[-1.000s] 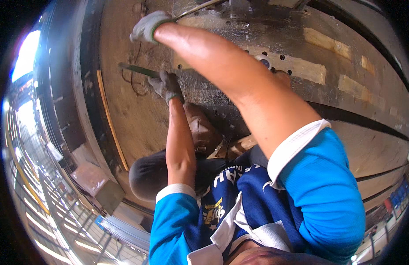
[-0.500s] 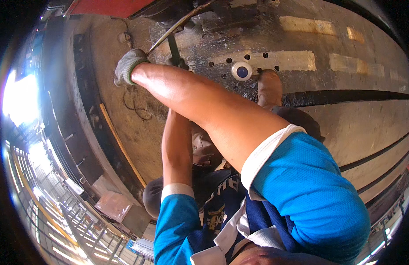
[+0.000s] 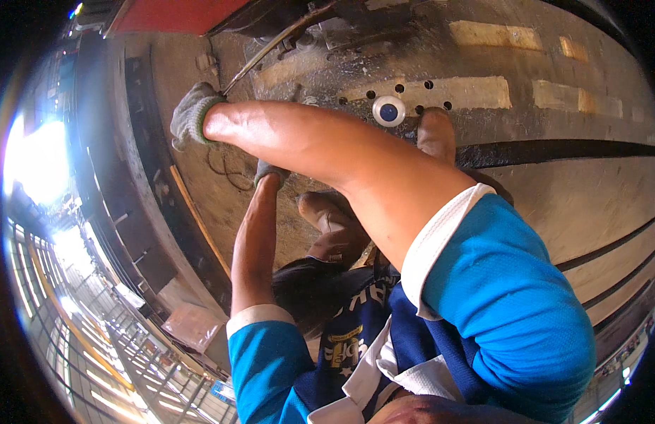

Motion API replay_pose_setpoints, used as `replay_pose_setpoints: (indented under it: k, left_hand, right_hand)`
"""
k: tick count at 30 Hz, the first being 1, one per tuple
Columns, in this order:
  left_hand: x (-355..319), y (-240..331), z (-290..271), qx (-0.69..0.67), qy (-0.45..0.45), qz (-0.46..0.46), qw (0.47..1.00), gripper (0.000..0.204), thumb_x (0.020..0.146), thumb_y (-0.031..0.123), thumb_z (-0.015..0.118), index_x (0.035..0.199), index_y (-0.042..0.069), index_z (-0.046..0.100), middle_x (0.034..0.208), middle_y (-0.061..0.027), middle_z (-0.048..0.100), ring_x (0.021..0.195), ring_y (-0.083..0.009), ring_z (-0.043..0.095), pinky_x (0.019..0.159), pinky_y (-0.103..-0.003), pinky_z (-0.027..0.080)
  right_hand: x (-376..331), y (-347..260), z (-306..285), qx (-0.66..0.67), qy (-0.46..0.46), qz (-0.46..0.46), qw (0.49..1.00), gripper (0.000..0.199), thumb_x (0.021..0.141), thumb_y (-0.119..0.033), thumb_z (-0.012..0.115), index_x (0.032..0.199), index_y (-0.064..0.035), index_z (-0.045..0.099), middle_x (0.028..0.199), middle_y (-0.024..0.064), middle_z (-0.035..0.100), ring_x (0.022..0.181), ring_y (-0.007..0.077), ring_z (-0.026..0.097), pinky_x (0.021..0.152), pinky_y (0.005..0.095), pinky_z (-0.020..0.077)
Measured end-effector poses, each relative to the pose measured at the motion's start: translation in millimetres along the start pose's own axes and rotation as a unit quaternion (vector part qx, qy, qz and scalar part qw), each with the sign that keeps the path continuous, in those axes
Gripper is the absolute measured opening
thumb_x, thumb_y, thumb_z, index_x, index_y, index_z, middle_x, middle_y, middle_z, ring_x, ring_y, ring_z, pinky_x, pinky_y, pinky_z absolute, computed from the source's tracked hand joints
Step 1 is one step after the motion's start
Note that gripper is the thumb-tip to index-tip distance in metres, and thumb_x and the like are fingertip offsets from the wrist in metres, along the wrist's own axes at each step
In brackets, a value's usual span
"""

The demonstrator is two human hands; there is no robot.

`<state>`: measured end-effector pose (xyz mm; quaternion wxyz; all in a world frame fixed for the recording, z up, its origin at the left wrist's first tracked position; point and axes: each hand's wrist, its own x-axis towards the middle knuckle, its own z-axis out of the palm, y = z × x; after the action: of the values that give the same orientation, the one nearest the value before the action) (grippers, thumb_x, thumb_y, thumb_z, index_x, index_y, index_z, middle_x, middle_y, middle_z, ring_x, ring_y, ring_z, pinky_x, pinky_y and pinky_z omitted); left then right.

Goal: The person sits on the floor and operates a drill press to drill holes into a metal plate. They apply liquid from a bottle to the drilling area, adjust the plate, and clear metal shavings with a brush.

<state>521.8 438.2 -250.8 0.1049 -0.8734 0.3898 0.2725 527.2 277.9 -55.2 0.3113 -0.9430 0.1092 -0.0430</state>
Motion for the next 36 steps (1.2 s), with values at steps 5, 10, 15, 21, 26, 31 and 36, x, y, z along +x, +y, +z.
replay_pose_setpoints:
  k: [5,10,15,21,26,31,36]
  left_hand:
    - [26.3,40.4,-7.4,-0.305,0.008,-0.001,0.952,0.046,0.098,0.032,0.056,0.135,0.004,0.060,0.117,-0.0258,0.071,0.106,-0.0419,0.070,0.091,-0.051,0.054]
    - [54.9,94.0,7.1,-0.295,-0.021,0.024,0.955,0.044,0.098,0.031,0.056,0.134,0.005,0.061,0.117,-0.0254,0.072,0.106,-0.0425,0.070,0.091,-0.051,0.054]
    - [42.9,90.4,-3.1,-0.062,0.022,0.070,0.995,0.043,0.099,0.030,0.055,0.133,0.007,0.062,0.116,-0.0251,0.072,0.106,-0.0432,0.070,0.091,-0.052,0.055]
    - [21.6,49.0,-9.3,0.018,0.053,0.095,0.994,0.041,0.099,0.029,0.054,0.133,0.008,0.064,0.115,-0.0247,0.073,0.107,-0.0441,0.070,0.091,-0.052,0.055]
    - [-4.2,-18.3,-25.7,0.095,0.081,0.132,0.983,0.039,0.100,0.028,0.053,0.132,0.009,0.066,0.115,-0.0244,0.074,0.107,-0.0447,0.071,0.091,-0.053,0.055]
    - [-86.9,-197.0,-77.9,0.246,-0.041,-0.109,0.962,0.040,0.098,0.028,0.058,0.133,0.011,0.067,0.127,-0.0201,0.071,0.119,-0.0392,0.068,0.095,-0.049,0.056]
    - [-74.6,-145.5,-119.4,0.156,0.034,-0.118,0.980,0.034,0.097,0.021,0.059,0.122,0.001,0.068,0.119,-0.0262,0.072,0.110,-0.0390,0.073,0.088,-0.049,0.058]
  right_hand:
    - [-14.8,-14.4,4.1,-0.054,0.048,-0.040,0.997,0.042,0.088,-0.049,0.062,0.104,-0.0156,0.082,0.098,0.0093,0.079,0.097,0.0330,0.073,0.078,0.0634,0.0438]
    - [-28.6,-41.7,-11.9,-0.023,0.079,-0.135,0.987,0.035,0.087,-0.046,0.064,0.091,-0.0158,0.083,0.081,0.0056,0.077,0.080,0.0278,0.072,0.067,0.0534,0.0427]
    - [-29.0,-53.0,-32.3,-0.007,0.099,-0.189,0.977,0.026,0.087,-0.040,0.062,0.090,-0.0232,0.082,0.089,0.0030,0.078,0.084,0.0264,0.072,0.068,0.0535,0.0433]
    - [-62.2,-74.3,-59.1,0.017,0.086,-0.233,0.968,0.024,0.085,-0.038,0.063,0.087,-0.0208,0.081,0.089,0.0051,0.078,0.085,0.0290,0.072,0.066,0.0542,0.0450]
    - [-79.8,-60.2,-97.1,-0.070,0.137,-0.314,0.937,0.020,0.086,-0.030,0.066,0.095,-0.0174,0.079,0.092,0.0072,0.077,0.089,0.0294,0.074,0.073,0.0494,0.0536]
    - [-98.8,-51.0,-150.7,-0.074,0.162,-0.265,0.948,0.025,0.090,-0.021,0.070,0.114,-0.0131,0.074,0.107,0.0089,0.076,0.091,0.0254,0.072,0.083,0.0412,0.0580]
    - [-222.7,-1.9,-201.5,-0.033,0.159,-0.149,0.975,0.033,0.091,-0.032,0.065,0.116,-0.0114,0.073,0.110,0.0110,0.075,0.096,0.0270,0.071,0.087,0.0419,0.0560]
